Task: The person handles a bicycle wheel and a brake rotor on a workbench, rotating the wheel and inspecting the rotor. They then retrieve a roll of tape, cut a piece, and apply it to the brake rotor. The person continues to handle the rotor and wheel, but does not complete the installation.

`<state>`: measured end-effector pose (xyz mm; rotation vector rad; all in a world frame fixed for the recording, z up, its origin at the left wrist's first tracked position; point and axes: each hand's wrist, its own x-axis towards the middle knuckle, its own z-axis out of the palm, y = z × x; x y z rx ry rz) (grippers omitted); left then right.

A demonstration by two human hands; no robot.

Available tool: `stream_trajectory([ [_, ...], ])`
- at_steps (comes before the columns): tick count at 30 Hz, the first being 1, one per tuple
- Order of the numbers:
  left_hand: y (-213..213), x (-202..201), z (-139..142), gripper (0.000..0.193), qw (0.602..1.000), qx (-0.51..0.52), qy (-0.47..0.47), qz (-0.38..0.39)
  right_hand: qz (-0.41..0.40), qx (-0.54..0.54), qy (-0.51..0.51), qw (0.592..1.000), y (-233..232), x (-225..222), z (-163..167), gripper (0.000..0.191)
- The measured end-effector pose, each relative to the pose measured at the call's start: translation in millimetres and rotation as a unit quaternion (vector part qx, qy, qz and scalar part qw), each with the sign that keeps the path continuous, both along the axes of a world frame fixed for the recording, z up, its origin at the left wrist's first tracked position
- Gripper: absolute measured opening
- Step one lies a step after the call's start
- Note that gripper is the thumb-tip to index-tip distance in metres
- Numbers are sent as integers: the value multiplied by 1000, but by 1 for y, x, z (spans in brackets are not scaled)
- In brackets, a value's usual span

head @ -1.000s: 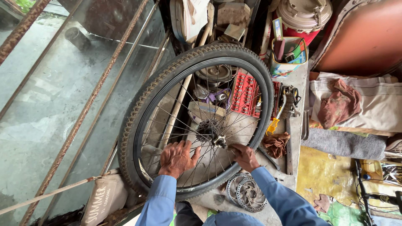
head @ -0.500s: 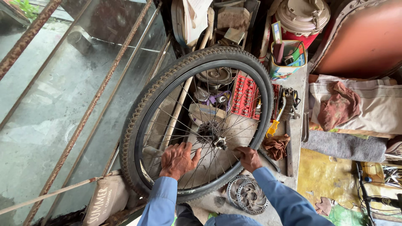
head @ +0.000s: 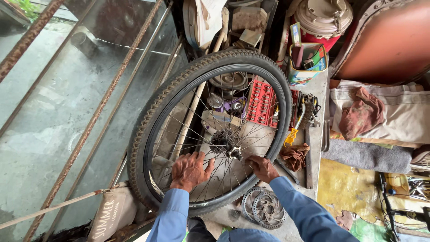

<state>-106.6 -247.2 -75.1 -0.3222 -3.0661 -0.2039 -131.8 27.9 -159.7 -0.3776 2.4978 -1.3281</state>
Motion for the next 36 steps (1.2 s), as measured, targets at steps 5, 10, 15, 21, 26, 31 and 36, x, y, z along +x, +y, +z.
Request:
stream_trajectory([
  [5, -1, 2, -3, 49, 999, 12, 34, 6, -6, 44, 44, 998, 17, 4, -14, 33],
  [10, -4, 1, 0, 49, 1000, 6, 26, -4, -18, 86, 49, 995, 7, 2, -3, 39],
  [15, -1, 0, 2, 49, 998, 21, 53, -8, -31, -25, -54, 998, -17, -3, 28, 32],
  [21, 3, 0, 10, 48, 1000, 9, 4, 19, -7, -107, -123, 987, -9, -7, 34, 23],
  [26, 2, 0, 11, 47, 1000, 15, 27, 2, -5, -9, 22, 1000, 1, -2, 12, 37],
  [31, 3, 0, 7, 47, 1000, 9, 26, 1, -109, -111, -168, 974, -21, -2, 19, 31],
  [36, 4, 0, 7, 47, 1000, -2, 24, 3, -88, -173, -109, 975, -25, 1, 36, 31],
])
